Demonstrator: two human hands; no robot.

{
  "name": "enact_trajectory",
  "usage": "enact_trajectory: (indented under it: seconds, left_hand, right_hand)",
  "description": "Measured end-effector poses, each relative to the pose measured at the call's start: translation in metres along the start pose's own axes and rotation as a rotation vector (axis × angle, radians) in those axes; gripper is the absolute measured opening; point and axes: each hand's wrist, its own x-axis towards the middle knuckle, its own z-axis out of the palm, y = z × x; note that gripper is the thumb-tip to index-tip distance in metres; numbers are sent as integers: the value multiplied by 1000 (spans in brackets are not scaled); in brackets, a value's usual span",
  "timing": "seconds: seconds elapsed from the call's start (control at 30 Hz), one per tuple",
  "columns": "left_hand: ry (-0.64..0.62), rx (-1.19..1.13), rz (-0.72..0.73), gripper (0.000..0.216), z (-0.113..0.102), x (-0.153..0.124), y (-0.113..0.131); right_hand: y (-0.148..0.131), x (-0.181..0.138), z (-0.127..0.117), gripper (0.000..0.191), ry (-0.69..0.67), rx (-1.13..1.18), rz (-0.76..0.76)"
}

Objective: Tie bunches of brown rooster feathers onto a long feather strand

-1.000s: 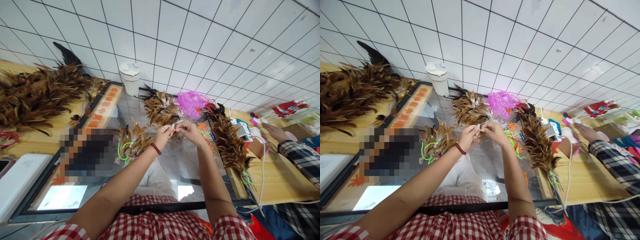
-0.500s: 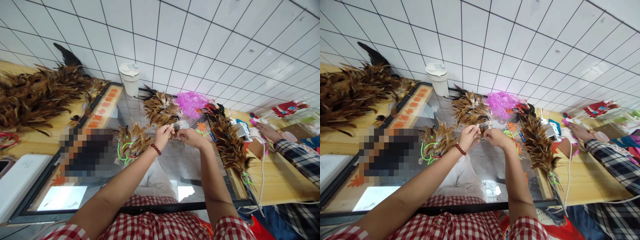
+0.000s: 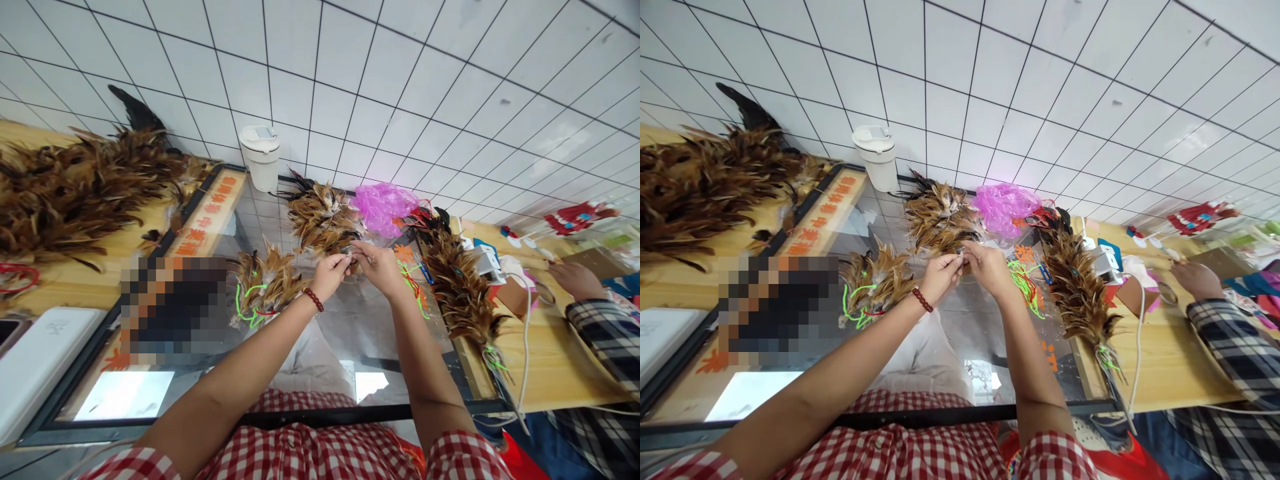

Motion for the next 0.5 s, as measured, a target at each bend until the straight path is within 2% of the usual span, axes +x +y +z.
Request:
enact_trajectory:
  seconds: [0.1, 0.23, 0.33, 0.4, 0.5]
  left_hand:
    - [19, -72, -13, 40, -1, 0, 5]
    - [14, -176, -35, 42, -1, 0, 11]
    - [11, -204, -50, 43, -1, -1, 12]
    - [15, -203, -52, 43, -1, -1, 12]
    - [25, -189, -42, 43, -1, -1, 11]
  right_hand:
    - [-1, 1, 2, 42, -28, -39, -20]
    - [-1, 2, 2, 39, -18, -23, -117]
    - [0, 2, 1, 40, -75, 4, -190]
    - [0, 2, 0, 41, -104, -3, -187]
    - [-1, 1, -2, 47, -62, -22, -142]
